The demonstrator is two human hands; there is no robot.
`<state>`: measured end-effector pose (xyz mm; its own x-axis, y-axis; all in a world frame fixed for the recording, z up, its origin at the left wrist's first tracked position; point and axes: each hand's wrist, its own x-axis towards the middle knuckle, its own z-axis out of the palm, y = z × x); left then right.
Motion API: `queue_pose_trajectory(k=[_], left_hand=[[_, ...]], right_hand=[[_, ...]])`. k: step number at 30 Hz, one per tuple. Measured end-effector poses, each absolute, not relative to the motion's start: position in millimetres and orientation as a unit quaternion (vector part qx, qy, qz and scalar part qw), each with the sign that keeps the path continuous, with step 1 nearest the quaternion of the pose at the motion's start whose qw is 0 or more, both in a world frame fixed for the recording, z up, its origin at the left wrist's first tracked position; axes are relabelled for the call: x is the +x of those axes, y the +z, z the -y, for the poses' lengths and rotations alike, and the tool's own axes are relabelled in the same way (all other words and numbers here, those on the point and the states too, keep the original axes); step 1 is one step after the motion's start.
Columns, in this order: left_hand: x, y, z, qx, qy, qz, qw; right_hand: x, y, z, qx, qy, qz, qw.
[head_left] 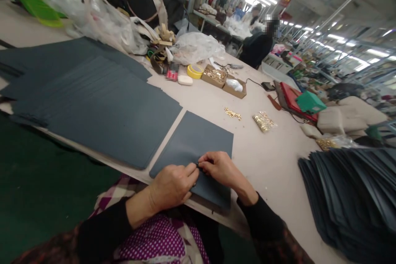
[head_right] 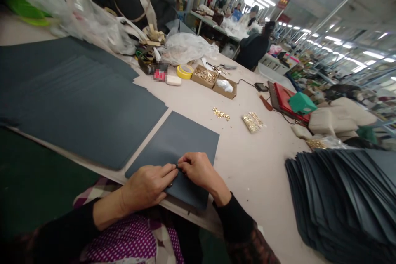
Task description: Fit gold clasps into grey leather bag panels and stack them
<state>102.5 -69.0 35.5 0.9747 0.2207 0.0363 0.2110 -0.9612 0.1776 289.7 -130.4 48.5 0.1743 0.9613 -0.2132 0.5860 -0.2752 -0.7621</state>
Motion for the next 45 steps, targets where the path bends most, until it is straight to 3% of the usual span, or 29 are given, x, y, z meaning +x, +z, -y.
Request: queue_pose_trajectory(k=[8,20,27,33,38,45], left_hand=[[101.6,28.9,66.2,0.989,0.045,-0.1,0.099],[102.8,26.2,64.4,0.986,0.034,-0.095,0.135],[104.2,26.9,64.4,0.981,0.019,-0.107,0.158],[102.8,30.4,65.9,0.979,0.007,-0.13,0.159],[103.9,31.7,66.2,0.977,0.01,-0.153,0.15],[112.4,40.3,73.2,0.959,0.026,-0.191,0.208]], right_hand=[[281.3,66.8,118.4,-0.719,0.323,0.588,0.182],[285.8,65.9,94.3,-0.774,0.468,0.415,0.103],[285.5,71.4,82.7,-0.786,0.463,0.405,0.053],[285.5,64.7,107.5,-0.809,0.28,0.502,0.124],[301.5,56.5,158.0,-0.886,0.05,0.426,0.178],[316.9,42.4,183.2,-0.869,0.145,0.357,0.308]])
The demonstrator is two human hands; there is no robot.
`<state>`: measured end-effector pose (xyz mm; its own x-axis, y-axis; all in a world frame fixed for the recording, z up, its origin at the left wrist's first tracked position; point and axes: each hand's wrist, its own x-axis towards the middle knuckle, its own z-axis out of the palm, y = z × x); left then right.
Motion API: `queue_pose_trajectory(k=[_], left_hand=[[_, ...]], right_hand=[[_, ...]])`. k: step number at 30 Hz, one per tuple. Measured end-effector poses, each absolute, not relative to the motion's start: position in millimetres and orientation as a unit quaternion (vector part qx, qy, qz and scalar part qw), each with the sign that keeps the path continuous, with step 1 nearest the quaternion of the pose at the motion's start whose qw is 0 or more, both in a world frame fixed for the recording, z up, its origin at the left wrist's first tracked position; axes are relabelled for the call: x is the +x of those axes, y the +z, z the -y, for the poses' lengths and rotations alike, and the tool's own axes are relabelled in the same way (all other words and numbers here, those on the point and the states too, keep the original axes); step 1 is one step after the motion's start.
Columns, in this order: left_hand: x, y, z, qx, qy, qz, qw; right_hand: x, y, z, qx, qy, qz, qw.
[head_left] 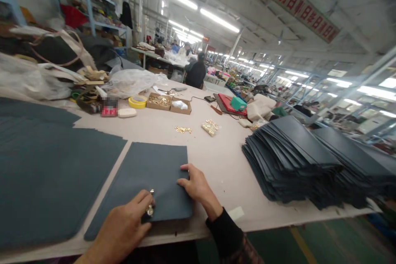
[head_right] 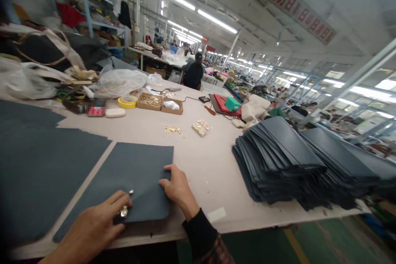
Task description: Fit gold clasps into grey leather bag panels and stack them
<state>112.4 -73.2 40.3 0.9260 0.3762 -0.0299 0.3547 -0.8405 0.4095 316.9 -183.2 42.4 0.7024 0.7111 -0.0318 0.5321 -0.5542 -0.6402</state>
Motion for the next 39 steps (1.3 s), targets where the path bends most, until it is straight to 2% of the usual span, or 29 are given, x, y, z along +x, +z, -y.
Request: queue_pose_trajectory(k=[4,8,11,13,15,17,19,21,23,27,32,36,39], left_hand=[[108.9,50.5,79.2,0.923,0.044,-0.184,0.334],[95.5,57.3,87.0,0.894,0.086,-0.19,0.398],[89.6,59.2,89.2,0.878,0.114,-0.194,0.423],[87.9,59.9,90.2,0.875,0.123,-0.21,0.418],[87.1,60.6,91.4,0.883,0.129,-0.227,0.389],[86.6,61.2,92.3,0.902,0.128,-0.237,0.337],[85.5,61.9,92.5,0.923,0.118,-0.244,0.272],[83.3,63.0,92.0,0.937,0.101,-0.255,0.216],[79.4,64.0,91.0,0.94,0.084,-0.273,0.188],[68.7,64.2,87.7,0.928,0.07,-0.315,0.186],[49.7,65.3,76.0,0.903,0.088,-0.377,0.186],[19.9,65.6,62.2,0.865,0.134,-0.414,0.249],[-8.6,58.0,55.7,0.761,0.234,-0.459,0.394]], right_hand=[[346.3,68.6,207.7,-0.908,0.085,0.307,0.273],[401.1,100.0,275.1,-0.947,0.037,0.244,0.206],[440.2,100.7,311.1,-0.967,-0.114,0.212,0.081],[439.7,94.0,313.7,-0.954,-0.126,0.247,0.115],[410.5,86.7,297.8,-0.923,-0.025,0.301,0.24],[361.1,80.6,268.0,-0.853,0.138,0.349,0.362],[307.0,76.1,233.5,-0.777,0.288,0.382,0.41],[262.1,73.4,203.3,-0.727,0.363,0.406,0.417],[232.2,72.1,181.5,-0.703,0.383,0.435,0.413],[206.8,70.1,154.7,-0.694,0.382,0.453,0.41],[186.1,66.3,127.0,-0.642,0.452,0.443,0.433],[171.7,69.7,110.0,-0.628,0.465,0.499,0.376],[170.8,76.0,88.0,-0.636,0.371,0.587,0.337]])
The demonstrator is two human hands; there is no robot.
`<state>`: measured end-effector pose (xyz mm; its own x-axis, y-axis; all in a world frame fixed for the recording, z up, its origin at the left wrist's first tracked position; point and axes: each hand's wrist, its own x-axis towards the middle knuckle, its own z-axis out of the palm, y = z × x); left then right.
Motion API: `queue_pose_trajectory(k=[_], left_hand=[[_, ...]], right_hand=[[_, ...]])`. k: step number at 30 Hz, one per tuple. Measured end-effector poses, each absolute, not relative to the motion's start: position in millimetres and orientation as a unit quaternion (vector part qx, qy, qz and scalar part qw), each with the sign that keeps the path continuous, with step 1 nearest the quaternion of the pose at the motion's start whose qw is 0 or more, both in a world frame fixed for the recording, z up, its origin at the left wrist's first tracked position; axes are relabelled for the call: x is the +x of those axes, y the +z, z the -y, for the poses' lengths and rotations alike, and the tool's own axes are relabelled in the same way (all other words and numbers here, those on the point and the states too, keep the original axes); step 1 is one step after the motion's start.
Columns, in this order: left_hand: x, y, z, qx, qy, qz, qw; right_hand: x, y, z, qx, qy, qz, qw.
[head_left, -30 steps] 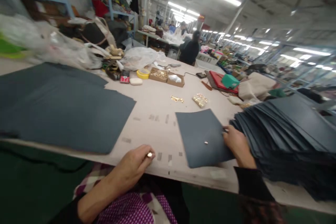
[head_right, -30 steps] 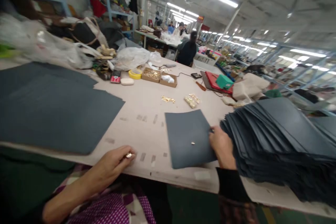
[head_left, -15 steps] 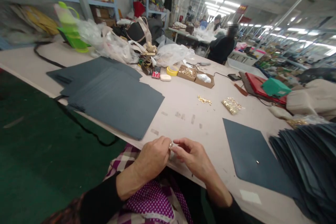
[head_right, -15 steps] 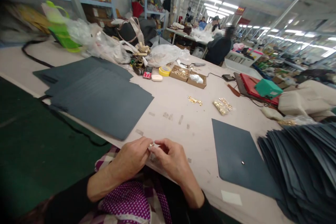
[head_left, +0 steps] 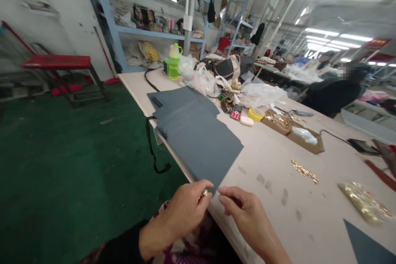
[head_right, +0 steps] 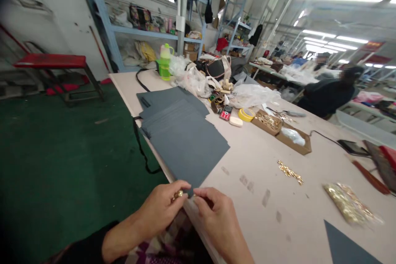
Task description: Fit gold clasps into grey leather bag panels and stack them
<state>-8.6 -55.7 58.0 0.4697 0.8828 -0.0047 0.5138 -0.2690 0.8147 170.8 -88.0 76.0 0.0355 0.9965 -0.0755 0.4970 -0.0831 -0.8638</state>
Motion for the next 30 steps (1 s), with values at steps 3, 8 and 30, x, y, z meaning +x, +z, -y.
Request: queue_pose_trajectory(k=[3,8,30], left_hand=[[-32.0,44.2,54.2,0.604,0.309,-0.505,0.534],[-45.6,25.5,52.6,0.474,0.38,-0.526,0.595],[-17.9,23.5,51.7,0.302,0.363,-0.452,0.756]], right_hand=[[173.1,77.1,46.8,-0.616,0.244,0.66,0.353],[169.6,60.5,-23.0,-0.582,0.121,0.742,0.31],[176.0,49.2,32.4,-0.557,0.58,0.506,0.311]])
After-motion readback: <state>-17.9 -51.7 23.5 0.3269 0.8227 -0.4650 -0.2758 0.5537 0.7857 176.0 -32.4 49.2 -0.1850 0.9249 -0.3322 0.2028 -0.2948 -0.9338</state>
